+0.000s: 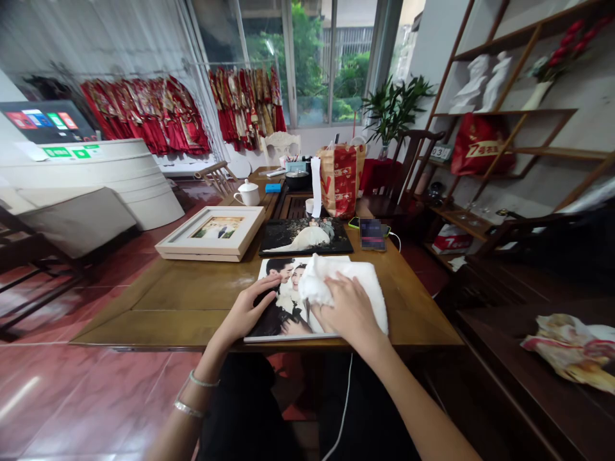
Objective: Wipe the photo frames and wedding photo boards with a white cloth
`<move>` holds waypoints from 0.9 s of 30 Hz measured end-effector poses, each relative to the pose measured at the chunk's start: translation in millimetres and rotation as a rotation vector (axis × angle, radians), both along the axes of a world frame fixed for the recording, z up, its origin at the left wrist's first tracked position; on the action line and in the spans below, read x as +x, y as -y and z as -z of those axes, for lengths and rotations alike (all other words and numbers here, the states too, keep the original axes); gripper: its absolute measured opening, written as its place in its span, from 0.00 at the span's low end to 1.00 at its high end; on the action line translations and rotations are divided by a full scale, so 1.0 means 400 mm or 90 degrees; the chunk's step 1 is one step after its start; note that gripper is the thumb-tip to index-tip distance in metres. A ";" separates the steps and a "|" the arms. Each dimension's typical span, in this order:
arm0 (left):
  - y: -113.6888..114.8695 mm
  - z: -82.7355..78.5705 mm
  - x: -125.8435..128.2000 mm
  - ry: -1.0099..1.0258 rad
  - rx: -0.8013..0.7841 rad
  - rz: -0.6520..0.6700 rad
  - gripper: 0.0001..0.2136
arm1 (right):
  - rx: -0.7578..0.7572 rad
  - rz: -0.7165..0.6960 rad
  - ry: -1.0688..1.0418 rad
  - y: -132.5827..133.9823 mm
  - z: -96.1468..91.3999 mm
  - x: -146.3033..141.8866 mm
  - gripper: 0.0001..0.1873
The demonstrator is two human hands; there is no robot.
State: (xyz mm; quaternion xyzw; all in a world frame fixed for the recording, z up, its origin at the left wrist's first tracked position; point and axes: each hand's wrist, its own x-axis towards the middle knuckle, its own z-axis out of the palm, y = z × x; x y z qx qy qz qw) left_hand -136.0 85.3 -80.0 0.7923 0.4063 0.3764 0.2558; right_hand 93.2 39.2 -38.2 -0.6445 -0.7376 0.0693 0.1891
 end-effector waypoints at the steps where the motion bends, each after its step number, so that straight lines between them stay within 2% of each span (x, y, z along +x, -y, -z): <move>1: 0.000 0.000 0.000 -0.002 0.001 0.000 0.15 | -0.009 0.007 0.002 -0.028 -0.008 -0.002 0.25; 4: -0.001 -0.001 0.000 -0.003 0.001 0.002 0.14 | -0.042 -0.027 -0.007 -0.109 -0.036 -0.040 0.18; 7: -0.001 -0.001 -0.001 -0.010 0.003 0.005 0.15 | -0.046 -0.094 -0.020 -0.175 -0.054 -0.116 0.15; 10: -0.002 -0.003 -0.002 -0.015 0.007 0.002 0.14 | -0.030 -0.155 -0.034 -0.211 -0.054 -0.190 0.16; 13: -0.003 -0.004 -0.003 -0.013 0.004 0.004 0.13 | -0.017 -0.173 -0.042 -0.219 -0.038 -0.216 0.18; 16: -0.004 -0.001 -0.005 -0.001 -0.003 0.015 0.14 | -0.004 -0.139 -0.044 -0.217 -0.016 -0.169 0.21; 22: -0.004 0.001 -0.004 0.001 -0.018 0.013 0.15 | 0.032 -0.019 -0.039 -0.204 0.020 0.024 0.23; 25: -0.004 0.001 -0.003 -0.003 -0.011 0.007 0.15 | 0.041 -0.033 -0.030 -0.164 0.035 0.073 0.27; 27: -0.004 0.001 -0.002 -0.002 -0.008 0.003 0.15 | 0.046 -0.093 -0.019 -0.114 0.041 0.074 0.32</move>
